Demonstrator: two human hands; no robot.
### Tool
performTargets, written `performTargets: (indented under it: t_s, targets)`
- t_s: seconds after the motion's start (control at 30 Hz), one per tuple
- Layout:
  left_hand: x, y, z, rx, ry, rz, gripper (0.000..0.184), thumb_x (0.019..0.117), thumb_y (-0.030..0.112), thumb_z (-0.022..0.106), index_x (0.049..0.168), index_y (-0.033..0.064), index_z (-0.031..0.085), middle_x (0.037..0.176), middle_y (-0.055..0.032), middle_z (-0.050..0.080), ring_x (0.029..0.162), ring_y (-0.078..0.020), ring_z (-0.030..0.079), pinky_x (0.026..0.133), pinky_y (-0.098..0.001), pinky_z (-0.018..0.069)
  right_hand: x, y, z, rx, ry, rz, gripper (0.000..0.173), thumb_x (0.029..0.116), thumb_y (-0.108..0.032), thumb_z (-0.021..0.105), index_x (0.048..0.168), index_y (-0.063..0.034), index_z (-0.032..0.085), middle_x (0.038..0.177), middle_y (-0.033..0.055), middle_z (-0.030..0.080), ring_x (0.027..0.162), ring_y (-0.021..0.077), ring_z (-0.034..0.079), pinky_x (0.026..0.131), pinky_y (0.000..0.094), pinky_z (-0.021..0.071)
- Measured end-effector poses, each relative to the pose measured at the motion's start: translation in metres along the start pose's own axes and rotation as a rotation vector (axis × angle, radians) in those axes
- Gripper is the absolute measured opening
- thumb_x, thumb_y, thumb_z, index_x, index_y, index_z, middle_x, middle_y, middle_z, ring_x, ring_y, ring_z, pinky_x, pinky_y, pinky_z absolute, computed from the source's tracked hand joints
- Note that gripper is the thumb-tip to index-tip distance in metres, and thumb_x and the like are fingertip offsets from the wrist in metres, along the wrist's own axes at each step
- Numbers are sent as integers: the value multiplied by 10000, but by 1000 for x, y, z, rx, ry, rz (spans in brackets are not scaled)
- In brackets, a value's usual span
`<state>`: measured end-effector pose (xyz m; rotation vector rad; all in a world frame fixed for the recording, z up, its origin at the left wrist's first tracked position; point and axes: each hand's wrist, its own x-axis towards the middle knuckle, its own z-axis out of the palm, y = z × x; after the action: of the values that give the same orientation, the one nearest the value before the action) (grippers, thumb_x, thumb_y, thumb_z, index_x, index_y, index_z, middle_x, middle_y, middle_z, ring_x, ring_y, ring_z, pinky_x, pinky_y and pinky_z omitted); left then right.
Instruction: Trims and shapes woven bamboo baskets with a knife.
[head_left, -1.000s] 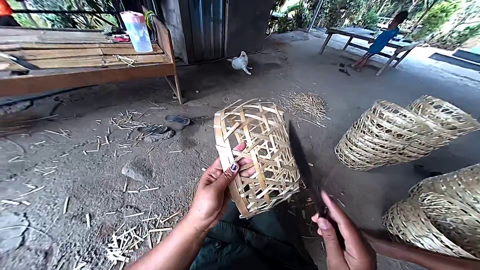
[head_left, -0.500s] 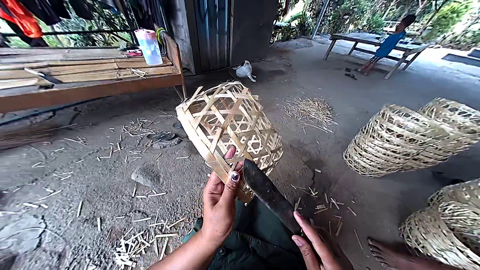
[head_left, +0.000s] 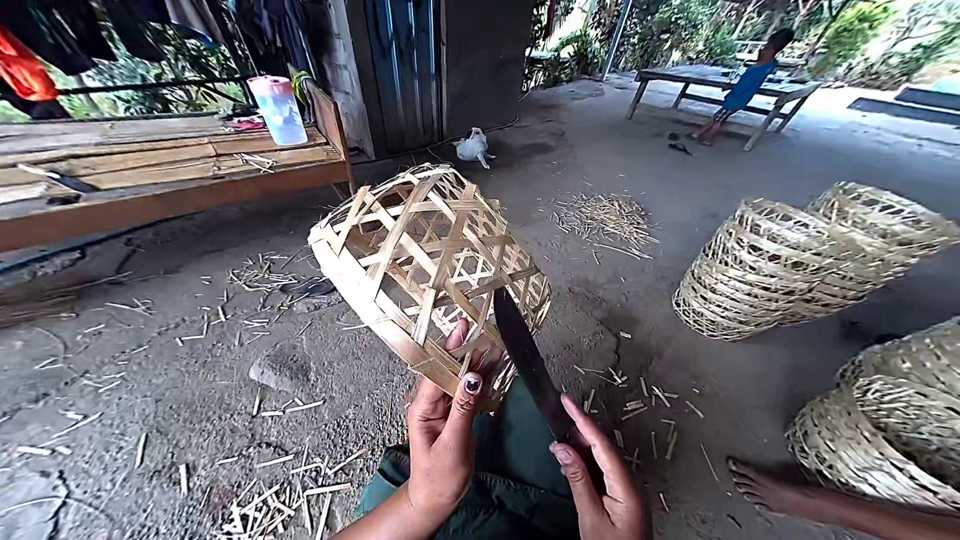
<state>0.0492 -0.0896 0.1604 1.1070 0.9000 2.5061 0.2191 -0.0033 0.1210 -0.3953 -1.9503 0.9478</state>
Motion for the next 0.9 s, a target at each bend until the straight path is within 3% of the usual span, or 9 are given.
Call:
performTargets:
  t_s: [0.13, 0.23, 0.37, 0.43, 0.7, 0.8, 0.9]
  targets:
    - [3, 2, 1, -37, 19, 8, 483, 1052, 147, 559, 1508, 52, 433, 1389, -122, 627, 1216, -262, 657, 1080, -418, 525, 11, -4, 0, 115, -12, 19, 469, 1051, -209, 597, 1472, -14, 535, 1066, 83, 719, 841, 108, 681, 731, 250, 603]
    - [5, 4, -1, -68, 35, 5, 503, 1043, 135, 575, 1518, 59, 428, 1418, -127, 607, 1224, -275, 654, 1078, -425, 529, 13, -4, -1, 176, -43, 33, 466, 1053, -187, 588, 1476, -3, 524, 1006, 85, 712, 795, 110, 667, 681, 241, 586]
    - [7, 10, -1, -139, 74, -20, 554, 1035, 125, 584, 1543, 43, 378, 1378, -128, 635, 1215, -272, 661, 1074, -426, 530, 8, 8, 2, -7, -12, -46, 478, 1041, -251, 620, 1476, -64, 551, 1144, 75, 718, 920, 97, 690, 846, 273, 607]
    - [9, 12, -2, -194, 80, -63, 570, 1042, 93, 561, 1555, 18, 324, 1395, -151, 614, 1227, -282, 651, 1076, -429, 524, 7, 12, 2, -97, 11, -72, 483, 1043, -289, 618, 1478, -91, 556, 1115, 62, 719, 926, 92, 688, 853, 278, 603]
    - [-7, 6, 4, -369, 12, -306, 500, 1042, 40, 535, 1515, -24, 387, 1424, -210, 577, 1205, -318, 664, 1058, -447, 539, 43, -5, -7, -229, 11, -159, 496, 1059, -296, 584, 1499, -74, 531, 1118, 99, 717, 925, 123, 690, 837, 309, 603]
    - [-10, 4, 4, -375, -3, -322, 498, 1026, 50, 570, 1499, -6, 423, 1503, -193, 513, 1223, -310, 655, 1055, -435, 542, 53, -15, -10, -320, -5, -171, 455, 1074, -326, 544, 1479, -121, 572, 1094, 95, 711, 899, 124, 671, 804, 297, 582]
    - [-9, 4, 0, -348, -12, -318, 496, 1029, 47, 564, 1501, -19, 427, 1489, -189, 529, 1211, -295, 661, 1050, -420, 544, 55, -16, -8, -444, 11, -174, 390, 1080, -325, 523, 1442, -221, 628, 974, 66, 680, 818, 133, 635, 709, 299, 549]
